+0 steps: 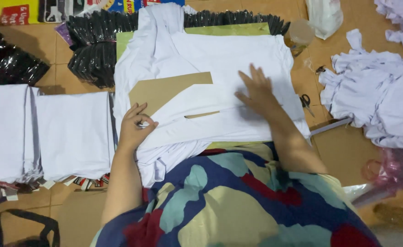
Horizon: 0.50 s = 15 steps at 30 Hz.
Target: The person folds white t-shirts on a table using a cardboard template to ensure consistent dimensions. They repeatedly place the template on each shirt, fold the sides and bottom, remove the template, and stack the folded shirts.
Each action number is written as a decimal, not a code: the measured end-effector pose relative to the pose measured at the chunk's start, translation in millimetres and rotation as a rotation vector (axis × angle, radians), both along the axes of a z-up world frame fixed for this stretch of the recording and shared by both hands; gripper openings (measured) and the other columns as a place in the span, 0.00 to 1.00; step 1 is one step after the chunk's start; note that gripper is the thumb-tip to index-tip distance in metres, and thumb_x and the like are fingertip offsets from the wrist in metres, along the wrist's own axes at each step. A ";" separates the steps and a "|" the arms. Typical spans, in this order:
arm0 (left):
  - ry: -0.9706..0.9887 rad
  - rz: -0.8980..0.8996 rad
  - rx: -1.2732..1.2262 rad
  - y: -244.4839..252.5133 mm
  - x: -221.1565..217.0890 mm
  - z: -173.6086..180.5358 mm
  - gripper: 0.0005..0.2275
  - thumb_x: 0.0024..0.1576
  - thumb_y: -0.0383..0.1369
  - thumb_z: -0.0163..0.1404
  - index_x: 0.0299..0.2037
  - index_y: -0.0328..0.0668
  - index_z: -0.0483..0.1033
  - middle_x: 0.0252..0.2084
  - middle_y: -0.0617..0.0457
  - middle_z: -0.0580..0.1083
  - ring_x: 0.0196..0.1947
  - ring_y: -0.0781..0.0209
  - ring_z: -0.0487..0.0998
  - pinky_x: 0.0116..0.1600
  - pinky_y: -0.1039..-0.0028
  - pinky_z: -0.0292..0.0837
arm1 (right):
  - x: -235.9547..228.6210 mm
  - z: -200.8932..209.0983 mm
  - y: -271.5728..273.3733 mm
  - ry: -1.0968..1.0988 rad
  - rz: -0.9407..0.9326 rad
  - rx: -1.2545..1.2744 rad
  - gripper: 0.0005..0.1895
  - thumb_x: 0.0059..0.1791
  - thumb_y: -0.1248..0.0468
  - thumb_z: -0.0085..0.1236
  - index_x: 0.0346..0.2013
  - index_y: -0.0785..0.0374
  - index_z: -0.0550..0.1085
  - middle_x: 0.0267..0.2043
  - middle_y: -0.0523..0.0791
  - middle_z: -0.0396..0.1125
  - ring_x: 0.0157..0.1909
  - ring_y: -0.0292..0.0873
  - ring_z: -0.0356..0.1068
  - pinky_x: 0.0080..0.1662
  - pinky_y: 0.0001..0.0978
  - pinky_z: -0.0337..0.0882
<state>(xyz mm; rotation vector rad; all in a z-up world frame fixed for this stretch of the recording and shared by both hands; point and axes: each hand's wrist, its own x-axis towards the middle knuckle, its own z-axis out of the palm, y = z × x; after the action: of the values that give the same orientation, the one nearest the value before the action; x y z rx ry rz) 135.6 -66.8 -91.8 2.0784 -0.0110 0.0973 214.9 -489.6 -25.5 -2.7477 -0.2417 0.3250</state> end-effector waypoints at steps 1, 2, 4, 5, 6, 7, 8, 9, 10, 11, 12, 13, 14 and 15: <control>-0.009 -0.011 0.001 0.6 0.2 -0.5 0.07 0.44 0.35 0.68 0.28 0.50 0.83 0.62 0.44 0.74 0.70 0.36 0.63 0.74 0.50 0.54 | 13.0 -15.9 14.6 -0.161 0.165 0.093 0.35 0.55 0.44 0.49 0.73 0.54 0.57 0.75 0.63 0.42 0.75 0.69 0.40 0.67 0.72 0.40; -0.018 -0.022 0.001 0.8 0.5 -0.6 0.07 0.44 0.35 0.68 0.28 0.51 0.83 0.62 0.44 0.75 0.70 0.36 0.63 0.73 0.50 0.55 | 25.7 -31.5 28.9 -0.320 0.332 0.188 0.29 0.56 0.49 0.54 0.69 0.56 0.65 0.71 0.61 0.53 0.72 0.68 0.52 0.68 0.64 0.52; -0.012 -0.011 -0.007 0.2 0.7 -5.5 0.08 0.43 0.35 0.69 0.29 0.50 0.83 0.62 0.43 0.74 0.70 0.35 0.63 0.73 0.48 0.54 | 40.4 -41.7 67.6 -0.240 0.384 0.153 0.30 0.55 0.46 0.53 0.68 0.54 0.65 0.72 0.57 0.53 0.73 0.63 0.52 0.69 0.61 0.53; -0.003 -0.016 -0.012 2.6 4.3 -4.8 0.09 0.42 0.34 0.69 0.30 0.49 0.84 0.62 0.42 0.74 0.70 0.34 0.62 0.73 0.47 0.53 | 50.2 -45.1 89.5 -0.159 0.419 0.118 0.31 0.54 0.42 0.51 0.68 0.51 0.65 0.72 0.52 0.54 0.74 0.58 0.52 0.69 0.59 0.55; -0.019 0.000 -0.001 0.1 2.8 3.0 0.09 0.42 0.34 0.69 0.30 0.49 0.84 0.62 0.42 0.74 0.70 0.34 0.62 0.73 0.47 0.53 | 54.0 -46.8 96.9 -0.176 0.436 0.126 0.31 0.54 0.42 0.51 0.68 0.51 0.65 0.72 0.52 0.54 0.74 0.58 0.52 0.69 0.59 0.55; 0.030 -0.017 0.027 -2.0 2.2 10.6 0.10 0.42 0.34 0.69 0.33 0.48 0.84 0.63 0.41 0.73 0.70 0.33 0.62 0.73 0.46 0.54 | 58.5 -48.6 104.9 -0.121 0.413 0.058 0.33 0.54 0.40 0.50 0.69 0.50 0.64 0.72 0.50 0.54 0.75 0.56 0.51 0.69 0.58 0.53; 0.079 -0.033 0.054 -3.9 2.0 18.0 0.11 0.43 0.34 0.68 0.36 0.48 0.84 0.63 0.41 0.73 0.70 0.33 0.62 0.72 0.45 0.56 | 63.5 -50.2 113.4 -0.068 0.388 -0.010 0.35 0.53 0.38 0.49 0.70 0.48 0.62 0.72 0.49 0.55 0.75 0.53 0.51 0.70 0.57 0.52; 0.061 -0.016 0.062 -9.4 2.9 38.7 0.11 0.43 0.34 0.68 0.36 0.48 0.84 0.63 0.41 0.73 0.70 0.33 0.62 0.72 0.45 0.56 | 61.7 -53.5 115.2 -0.087 0.404 -0.005 0.35 0.53 0.38 0.49 0.70 0.48 0.62 0.72 0.49 0.55 0.75 0.53 0.51 0.70 0.57 0.52; 0.134 -0.001 0.114 -14.6 3.8 59.0 0.10 0.47 0.36 0.66 0.38 0.49 0.85 0.64 0.43 0.73 0.69 0.36 0.65 0.71 0.46 0.58 | 60.6 -57.2 117.4 -0.099 0.370 0.000 0.35 0.53 0.38 0.50 0.70 0.49 0.62 0.71 0.48 0.55 0.74 0.52 0.50 0.70 0.57 0.50; 0.206 0.012 0.158 -23.5 5.5 77.6 0.10 0.50 0.38 0.63 0.41 0.50 0.85 0.64 0.45 0.73 0.68 0.39 0.67 0.70 0.47 0.61 | 59.8 -60.6 115.1 -0.108 0.333 -0.002 0.34 0.52 0.39 0.51 0.69 0.49 0.62 0.70 0.47 0.55 0.74 0.52 0.49 0.70 0.58 0.48; 0.190 0.026 0.157 -22.5 18.7 80.6 0.10 0.50 0.38 0.63 0.41 0.50 0.85 0.64 0.45 0.73 0.68 0.39 0.67 0.70 0.47 0.61 | 61.5 -56.1 117.4 -0.126 0.345 -0.004 0.34 0.52 0.39 0.51 0.69 0.49 0.62 0.70 0.47 0.55 0.74 0.52 0.49 0.70 0.58 0.48; 0.195 0.043 0.146 -23.6 28.2 81.3 0.10 0.54 0.39 0.60 0.44 0.50 0.83 0.63 0.44 0.73 0.67 0.40 0.68 0.69 0.48 0.62 | 59.0 -53.5 116.8 -0.088 0.321 -0.001 0.37 0.52 0.38 0.51 0.71 0.48 0.60 0.69 0.47 0.54 0.74 0.52 0.47 0.71 0.59 0.45; 0.201 0.059 0.134 -24.2 38.1 81.2 0.11 0.57 0.40 0.57 0.47 0.50 0.82 0.62 0.44 0.73 0.67 0.40 0.69 0.68 0.49 0.63 | 56.8 -52.0 116.3 -0.050 0.296 0.002 0.39 0.51 0.36 0.50 0.72 0.48 0.57 0.69 0.47 0.53 0.75 0.52 0.46 0.71 0.60 0.42; 0.203 0.065 0.124 -18.6 57.4 63.8 0.11 0.57 0.40 0.57 0.47 0.50 0.82 0.62 0.44 0.73 0.67 0.40 0.69 0.68 0.49 0.63 | 57.1 -52.2 117.1 -0.047 0.303 -0.006 0.39 0.51 0.36 0.50 0.72 0.48 0.57 0.69 0.47 0.53 0.75 0.52 0.46 0.71 0.60 0.42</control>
<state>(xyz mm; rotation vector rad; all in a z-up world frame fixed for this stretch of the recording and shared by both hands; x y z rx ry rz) 193.0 -85.3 -28.0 2.2044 0.1791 -0.0767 271.9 -372.5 -77.7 -2.7247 -0.6736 0.3391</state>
